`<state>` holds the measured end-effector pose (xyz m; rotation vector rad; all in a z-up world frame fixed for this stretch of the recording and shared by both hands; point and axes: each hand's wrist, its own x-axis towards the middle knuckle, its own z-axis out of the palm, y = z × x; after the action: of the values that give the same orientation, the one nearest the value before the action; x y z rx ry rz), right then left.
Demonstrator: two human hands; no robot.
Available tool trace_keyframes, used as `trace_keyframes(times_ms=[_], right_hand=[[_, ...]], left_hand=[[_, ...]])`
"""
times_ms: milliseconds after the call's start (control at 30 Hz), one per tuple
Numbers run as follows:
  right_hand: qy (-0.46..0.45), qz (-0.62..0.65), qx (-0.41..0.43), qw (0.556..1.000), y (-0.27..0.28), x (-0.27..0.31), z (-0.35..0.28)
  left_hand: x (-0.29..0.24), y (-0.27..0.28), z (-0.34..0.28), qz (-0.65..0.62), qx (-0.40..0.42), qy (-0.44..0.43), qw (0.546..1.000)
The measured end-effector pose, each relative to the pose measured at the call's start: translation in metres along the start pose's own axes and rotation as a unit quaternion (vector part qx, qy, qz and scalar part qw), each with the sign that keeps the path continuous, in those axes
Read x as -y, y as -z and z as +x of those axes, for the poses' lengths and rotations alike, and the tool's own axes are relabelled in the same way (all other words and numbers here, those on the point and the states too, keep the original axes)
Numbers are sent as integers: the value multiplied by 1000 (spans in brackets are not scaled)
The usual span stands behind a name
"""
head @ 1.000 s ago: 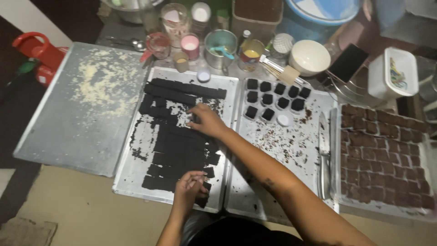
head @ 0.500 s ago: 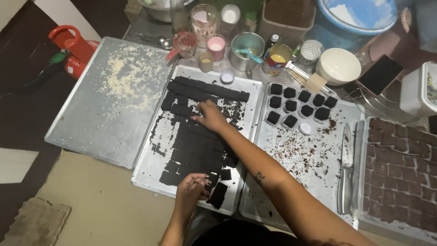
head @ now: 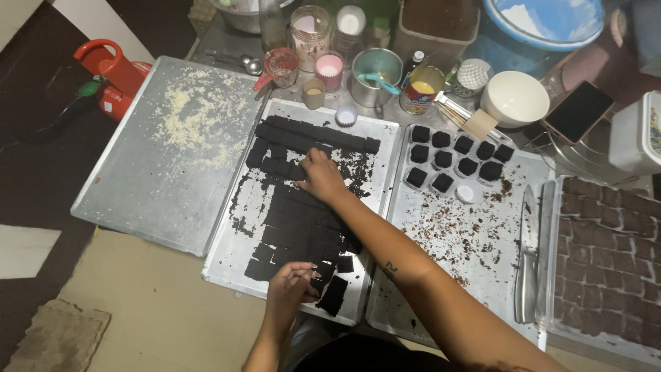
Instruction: The person picks up dark chocolate cubes and places them individually into white paper liners on a metal tray by hand.
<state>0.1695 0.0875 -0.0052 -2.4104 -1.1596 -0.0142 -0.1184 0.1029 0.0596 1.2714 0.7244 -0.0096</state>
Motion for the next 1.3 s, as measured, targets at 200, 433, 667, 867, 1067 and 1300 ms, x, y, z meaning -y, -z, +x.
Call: trace_keyframes(times_ms=[200, 433, 667, 867, 1067, 1300], right_hand=[[-14, 155, -94, 983, 12, -10, -18], [-167, 310, -123, 928, 92, -105, -155], [-264, 75, -271, 923, 154, -206, -267], [-306, 43, -166, 937, 176, -211, -255], [-308, -5, -67, 949, 172, -222, -245], [-297, -27, -50, 953, 157, -245, -243]], left_hand=[[35, 6, 18, -43, 27, -5, 999], [87, -23, 68, -163, 211, -57, 962], [43, -70, 51, -11, 184, -39, 982], [53, -78, 55, -51, 209, -51, 975], [54, -81, 52, -45, 196, -54, 978], [50, -76, 50, -18, 170, -84, 982]])
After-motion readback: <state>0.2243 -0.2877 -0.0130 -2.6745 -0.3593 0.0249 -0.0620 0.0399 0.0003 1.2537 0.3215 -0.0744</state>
